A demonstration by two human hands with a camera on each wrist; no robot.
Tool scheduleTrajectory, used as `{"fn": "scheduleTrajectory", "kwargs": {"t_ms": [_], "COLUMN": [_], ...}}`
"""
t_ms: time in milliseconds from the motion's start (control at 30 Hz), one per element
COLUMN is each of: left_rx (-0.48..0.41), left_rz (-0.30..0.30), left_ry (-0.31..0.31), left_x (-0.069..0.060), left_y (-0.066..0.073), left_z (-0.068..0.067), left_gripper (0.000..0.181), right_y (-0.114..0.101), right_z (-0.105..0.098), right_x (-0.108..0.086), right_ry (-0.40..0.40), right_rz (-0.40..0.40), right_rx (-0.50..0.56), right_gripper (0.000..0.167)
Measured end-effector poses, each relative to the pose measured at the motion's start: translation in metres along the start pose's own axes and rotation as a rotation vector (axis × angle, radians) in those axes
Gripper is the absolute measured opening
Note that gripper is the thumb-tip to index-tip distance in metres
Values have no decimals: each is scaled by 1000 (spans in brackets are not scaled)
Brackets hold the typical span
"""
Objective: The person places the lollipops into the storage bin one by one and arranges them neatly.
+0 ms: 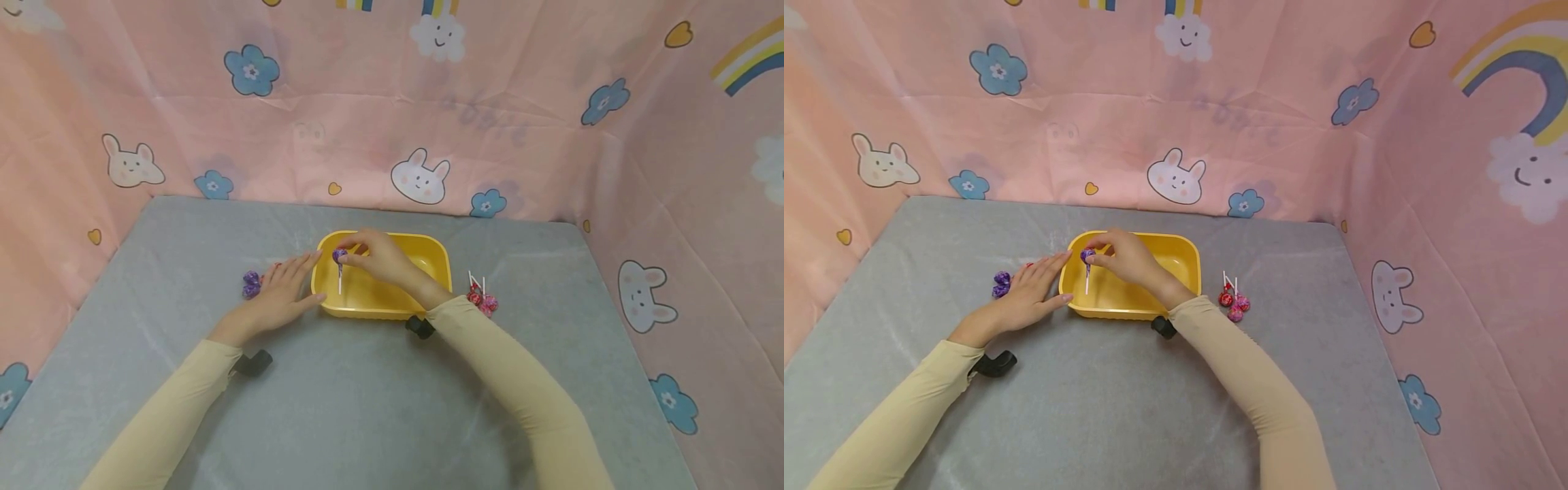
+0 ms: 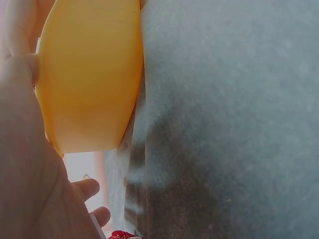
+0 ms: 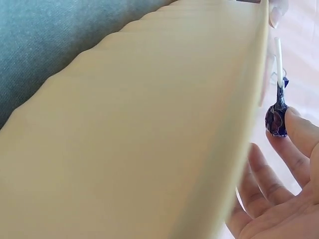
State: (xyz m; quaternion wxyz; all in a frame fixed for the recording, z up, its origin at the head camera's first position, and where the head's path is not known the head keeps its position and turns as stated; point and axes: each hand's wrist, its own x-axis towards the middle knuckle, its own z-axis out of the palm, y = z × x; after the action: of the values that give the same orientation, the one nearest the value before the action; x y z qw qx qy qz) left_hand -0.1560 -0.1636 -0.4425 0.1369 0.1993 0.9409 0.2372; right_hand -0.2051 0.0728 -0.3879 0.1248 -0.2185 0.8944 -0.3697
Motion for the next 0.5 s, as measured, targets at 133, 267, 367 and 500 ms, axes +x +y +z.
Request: {"fn": "scheduleTrajectory", "kwargs": {"t_ms": [133,267,367,500], "left_rx": [2,3,1,-6], "left_rz": [0,0,5,6], "left_ry": [-1,-2,-2,-3], "left_x": [0,0,0,0], "left_y": [0,0,0,0], "left_z": [0,-1,0,0], "left_gripper": [84,84,84,84], "right_y": [3,5,7,7], "right_z": [3,5,7,9], "right_x": [2,3,3,4], "right_ry": [6,5,5,7], "right_rz": [-3,-1,5,8], "right_rx": [1,8,11,17], "right_gripper": [28,27,27,26]}}
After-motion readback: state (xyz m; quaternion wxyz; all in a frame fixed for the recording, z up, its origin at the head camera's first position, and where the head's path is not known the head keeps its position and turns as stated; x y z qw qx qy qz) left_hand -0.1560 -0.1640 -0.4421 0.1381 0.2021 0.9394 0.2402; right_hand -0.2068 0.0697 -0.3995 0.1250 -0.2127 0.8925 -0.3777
